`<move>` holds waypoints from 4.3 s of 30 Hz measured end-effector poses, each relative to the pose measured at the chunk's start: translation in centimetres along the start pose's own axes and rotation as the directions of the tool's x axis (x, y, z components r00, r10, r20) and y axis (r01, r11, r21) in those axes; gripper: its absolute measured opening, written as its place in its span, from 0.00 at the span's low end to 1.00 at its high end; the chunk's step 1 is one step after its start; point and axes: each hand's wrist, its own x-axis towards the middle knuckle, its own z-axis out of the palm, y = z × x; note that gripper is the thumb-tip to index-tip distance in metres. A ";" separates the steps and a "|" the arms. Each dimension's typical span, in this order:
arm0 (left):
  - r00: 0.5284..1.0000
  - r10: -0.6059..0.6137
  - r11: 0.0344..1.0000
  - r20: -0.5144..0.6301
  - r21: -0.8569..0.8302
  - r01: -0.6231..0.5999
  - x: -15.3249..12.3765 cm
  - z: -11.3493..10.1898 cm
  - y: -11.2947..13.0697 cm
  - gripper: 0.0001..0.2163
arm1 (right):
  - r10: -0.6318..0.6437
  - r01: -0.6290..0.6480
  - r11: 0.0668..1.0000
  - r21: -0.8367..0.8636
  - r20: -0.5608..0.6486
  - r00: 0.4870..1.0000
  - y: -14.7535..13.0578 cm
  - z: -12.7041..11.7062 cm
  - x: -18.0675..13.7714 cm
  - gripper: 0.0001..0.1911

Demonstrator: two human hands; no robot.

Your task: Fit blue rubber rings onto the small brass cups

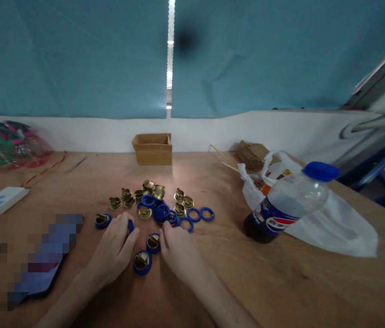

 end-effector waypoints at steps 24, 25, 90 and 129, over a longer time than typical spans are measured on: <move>0.993 0.119 0.950 -0.018 -0.288 -0.119 0.1 -0.9 1.0 0.12 | 0.151 -0.003 0.961 0.278 -0.512 0.845 3.7 -1.2 3.0 0.09; 0.995 0.087 0.953 -0.045 -0.287 -0.096 0.0 -0.5 0.8 0.15 | 0.134 0.063 0.940 0.336 -0.532 0.836 3.5 -1.4 2.9 0.09; 0.981 -0.142 0.466 0.133 -0.865 0.185 0.1 1.0 1.5 0.20 | -0.042 -0.103 -0.375 0.921 0.094 0.995 -0.2 -0.8 1.0 0.13; 0.894 -0.355 0.287 0.272 -0.879 0.382 1.3 0.1 1.1 0.19 | 0.190 0.187 0.263 0.946 -0.241 0.952 -0.6 -0.7 1.1 0.06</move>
